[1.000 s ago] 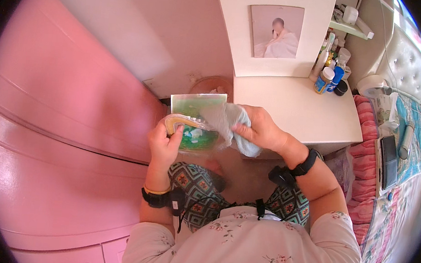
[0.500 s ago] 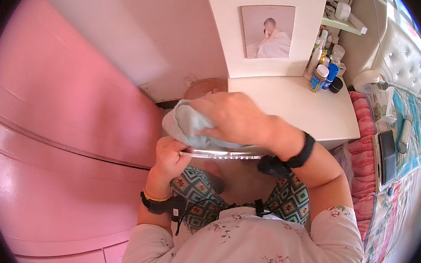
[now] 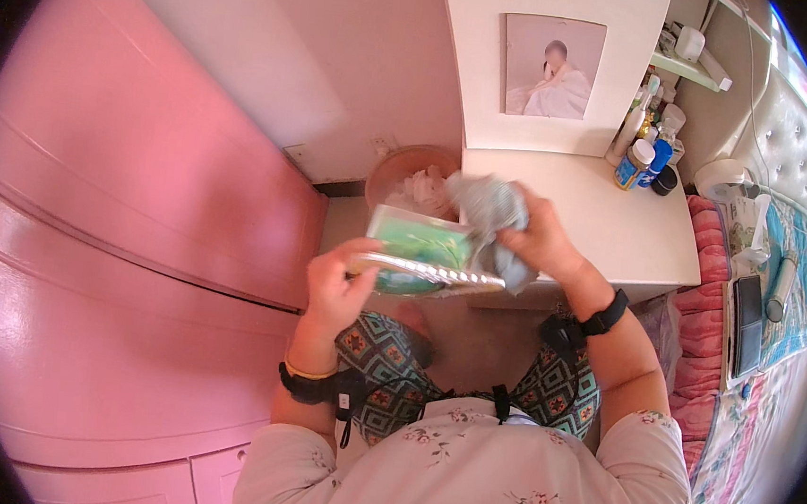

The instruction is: The person wipes a small electronic device, a photo frame, and the top of a bedside cabinet with a cloth before sticking the photo frame onto the front of the cabinet.

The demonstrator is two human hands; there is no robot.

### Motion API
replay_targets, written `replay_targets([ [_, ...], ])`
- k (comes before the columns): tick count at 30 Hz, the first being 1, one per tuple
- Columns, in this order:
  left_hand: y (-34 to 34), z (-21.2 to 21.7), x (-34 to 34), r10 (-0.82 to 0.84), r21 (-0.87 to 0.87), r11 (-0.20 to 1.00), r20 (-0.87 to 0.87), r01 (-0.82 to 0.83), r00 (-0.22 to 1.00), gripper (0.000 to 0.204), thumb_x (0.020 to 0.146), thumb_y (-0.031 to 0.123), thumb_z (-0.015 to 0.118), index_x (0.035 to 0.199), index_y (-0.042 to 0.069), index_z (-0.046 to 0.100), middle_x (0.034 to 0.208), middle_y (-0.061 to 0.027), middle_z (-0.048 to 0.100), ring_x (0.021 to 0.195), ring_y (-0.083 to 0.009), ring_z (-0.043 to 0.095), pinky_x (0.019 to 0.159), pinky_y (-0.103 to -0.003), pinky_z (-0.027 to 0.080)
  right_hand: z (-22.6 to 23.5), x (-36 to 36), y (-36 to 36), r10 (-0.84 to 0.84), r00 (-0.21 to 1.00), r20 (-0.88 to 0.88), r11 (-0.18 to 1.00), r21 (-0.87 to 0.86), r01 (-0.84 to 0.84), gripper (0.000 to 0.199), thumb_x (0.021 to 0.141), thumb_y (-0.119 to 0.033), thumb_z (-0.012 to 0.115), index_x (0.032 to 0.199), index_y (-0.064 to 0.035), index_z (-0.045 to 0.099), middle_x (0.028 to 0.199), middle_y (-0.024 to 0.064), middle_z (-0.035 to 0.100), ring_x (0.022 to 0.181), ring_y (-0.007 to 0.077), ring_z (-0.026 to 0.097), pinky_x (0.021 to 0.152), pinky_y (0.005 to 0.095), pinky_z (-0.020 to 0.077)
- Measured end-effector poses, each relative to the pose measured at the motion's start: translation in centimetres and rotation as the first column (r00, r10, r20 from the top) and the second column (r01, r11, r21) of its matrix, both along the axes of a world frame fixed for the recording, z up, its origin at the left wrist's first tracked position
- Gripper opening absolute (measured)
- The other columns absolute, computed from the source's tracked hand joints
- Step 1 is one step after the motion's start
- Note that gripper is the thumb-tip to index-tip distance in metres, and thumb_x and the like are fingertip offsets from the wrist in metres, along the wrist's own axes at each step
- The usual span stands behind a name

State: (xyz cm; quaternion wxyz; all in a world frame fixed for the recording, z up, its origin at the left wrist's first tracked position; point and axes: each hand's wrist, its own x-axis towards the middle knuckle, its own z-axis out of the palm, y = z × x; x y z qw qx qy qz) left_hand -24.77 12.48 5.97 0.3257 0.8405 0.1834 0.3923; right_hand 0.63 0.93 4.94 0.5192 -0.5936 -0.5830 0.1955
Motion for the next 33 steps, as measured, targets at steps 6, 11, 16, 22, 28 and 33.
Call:
replay_targets([
  [6,1.1,-1.4,-0.7,0.024,-0.046,0.999,0.136,-0.018,0.990,0.021,0.072,0.000,0.064,0.089,-0.001,0.053,0.080,-0.0082,0.060,0.066,-0.0128,0.057,0.059,-0.024,0.046,1.0,1.6,-1.0,-0.202,0.979,-0.040,0.946,0.252,0.205,0.045,0.065,-0.002,0.060,0.109,-0.0044,0.052,0.095,0.0113,0.059,0.085,0.0217,0.059,0.075,0.0337,0.0477],
  [11,0.4,-1.4,0.2,-0.040,-0.107,0.993,0.029,0.043,0.999,0.022,0.070,0.002,0.066,0.086,0.001,0.049,0.070,-0.0055,0.056,0.060,-0.0109,0.052,0.054,-0.024,0.043,7.1,-2.5,0.7,-0.234,0.592,0.771,0.906,0.394,-0.156,0.044,0.061,-0.011,0.060,0.104,-0.0175,0.057,0.100,0.0068,0.052,0.088,0.0240,0.054,0.070,0.0332,0.0468],
  [16,0.7,0.8,-0.1,-0.105,-0.188,0.978,-0.061,0.092,0.993,0.023,0.069,0.000,0.064,0.086,0.002,0.050,0.066,-0.0034,0.052,0.058,-0.0097,0.049,0.053,-0.023,0.040,6.4,-4.1,1.9,-0.273,0.256,0.927,0.911,0.335,-0.241,0.034,0.068,-0.017,0.053,0.101,-0.0204,0.059,0.101,0.0022,0.049,0.089,0.0170,0.050,0.068,0.0293,0.0445],
  [22,1.0,0.4,-0.2,-0.144,-0.272,0.948,0.095,0.165,0.985,0.021,0.070,-0.002,0.061,0.083,0.005,0.046,0.073,0.0006,0.046,0.066,-0.0072,0.044,0.060,-0.022,0.039,6.0,-5.3,1.7,-0.014,0.569,0.822,0.918,0.237,-0.319,0.033,0.066,-0.016,0.056,0.098,-0.0185,0.060,0.106,0.0034,0.049,0.087,0.0192,0.052,0.064,0.0317,0.0460],
  [28,2.1,0.3,-1.8,-0.048,-0.300,0.948,0.190,0.105,0.981,0.022,0.075,-0.003,0.059,0.088,0.004,0.044,0.077,0.0014,0.047,0.068,-0.0060,0.045,0.062,-0.021,0.040,2.2,-3.6,0.3,0.200,0.521,0.830,0.868,0.097,-0.488,0.039,0.059,-0.012,0.062,0.097,-0.0193,0.061,0.105,0.0059,0.052,0.084,0.0226,0.054,0.064,0.0348,0.0477],
  [33,3.8,0.2,-2.5,-0.052,-0.261,0.957,0.272,0.125,0.961,0.020,0.077,0.000,0.060,0.091,0.003,0.045,0.081,-0.0009,0.052,0.071,-0.0059,0.048,0.063,-0.021,0.041,-0.1,-0.7,0.1,0.137,0.729,0.671,0.990,-0.126,-0.070,0.035,0.060,-0.008,0.061,0.094,-0.0162,0.061,0.099,0.0101,0.054,0.086,0.0293,0.056,0.068,0.0361,0.0482],
])
